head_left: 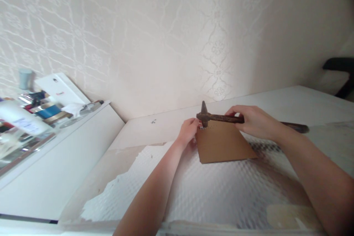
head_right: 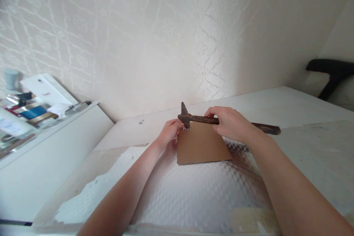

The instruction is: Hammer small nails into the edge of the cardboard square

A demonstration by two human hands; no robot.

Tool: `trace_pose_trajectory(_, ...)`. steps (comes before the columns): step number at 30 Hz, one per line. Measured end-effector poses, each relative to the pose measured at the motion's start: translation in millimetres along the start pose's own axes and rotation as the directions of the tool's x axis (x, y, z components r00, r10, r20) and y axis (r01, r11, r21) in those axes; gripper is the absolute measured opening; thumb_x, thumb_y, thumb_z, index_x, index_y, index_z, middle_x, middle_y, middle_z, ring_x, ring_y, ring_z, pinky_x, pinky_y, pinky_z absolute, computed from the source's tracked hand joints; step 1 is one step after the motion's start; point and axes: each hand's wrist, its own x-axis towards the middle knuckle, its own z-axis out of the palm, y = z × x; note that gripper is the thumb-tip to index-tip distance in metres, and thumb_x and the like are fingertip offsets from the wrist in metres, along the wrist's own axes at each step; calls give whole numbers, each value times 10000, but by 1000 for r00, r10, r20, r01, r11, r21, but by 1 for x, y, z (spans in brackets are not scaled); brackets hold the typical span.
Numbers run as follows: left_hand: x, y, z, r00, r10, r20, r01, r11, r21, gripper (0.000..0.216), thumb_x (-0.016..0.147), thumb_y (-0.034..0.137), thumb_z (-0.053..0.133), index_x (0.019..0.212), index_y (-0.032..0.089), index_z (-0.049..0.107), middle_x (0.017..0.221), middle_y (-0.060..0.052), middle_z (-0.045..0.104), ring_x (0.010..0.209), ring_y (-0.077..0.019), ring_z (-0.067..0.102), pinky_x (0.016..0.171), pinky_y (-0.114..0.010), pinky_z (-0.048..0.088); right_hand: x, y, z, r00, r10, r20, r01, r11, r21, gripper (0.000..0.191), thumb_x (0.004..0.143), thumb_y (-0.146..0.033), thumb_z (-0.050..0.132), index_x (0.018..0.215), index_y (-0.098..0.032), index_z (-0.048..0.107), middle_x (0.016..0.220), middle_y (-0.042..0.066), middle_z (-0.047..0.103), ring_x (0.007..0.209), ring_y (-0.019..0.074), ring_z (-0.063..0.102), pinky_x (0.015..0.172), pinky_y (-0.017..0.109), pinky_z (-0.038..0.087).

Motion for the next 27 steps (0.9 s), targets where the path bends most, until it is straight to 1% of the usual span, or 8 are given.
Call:
trace_pose_trajectory(6, -1, 1, 0, 1000, -6, -3, 6, 1000, 0, 337, 844, 406, 483, 817, 132, 678, 636, -46, 625, 610, -130, 550, 564, -217, 396, 0, 0, 1, 1000, -7, -24, 7, 1000, 22, 242, 679, -168, 544, 885, -240, 648, 848, 2, 695, 735, 188, 634, 622, 265, 456)
trace_pose_trajectory(15, 0, 0, -1, 1000, -3, -5, 3, 1000, 12, 345, 844, 420, 484, 796, 138, 677, 625, -41, 618, 620, -135, 551, 571, -220, 395, 0, 0, 1, 1000, -3, -14, 3, 1000, -5, 221, 695, -170, 542, 884, -235, 637, 847, 1, 690, 716, 177, 628, 619, 264, 444)
trace_pose_trajectory(21, 0, 0, -1, 1000, 5, 4, -5, 1000, 25, 343, 848, 409, 474, 787, 136, 673, 632, -41, 621, 626, -133, 552, 590, -227, 399, 0, 0, 1, 1000, 1, -9, -1, 1000, 4, 237, 681, -171, 541, 885, -236, 641, 857, 1, 690, 717, 181, 627, 622, 269, 446)
trace_pose_trajectory(27, 1, -1, -1, 1000, 11, 10, -11, 1000, 14, 376, 842, 445, 474, 773, 130, 667, 636, -44, 617, 636, -138, 553, 597, -233, 397, 0, -1, 1, 1000, -2, -13, 2, 1000, 3, 249, 669, -163, 543, 879, -241, 651, 851, -1, 692, 718, 183, 624, 618, 266, 443)
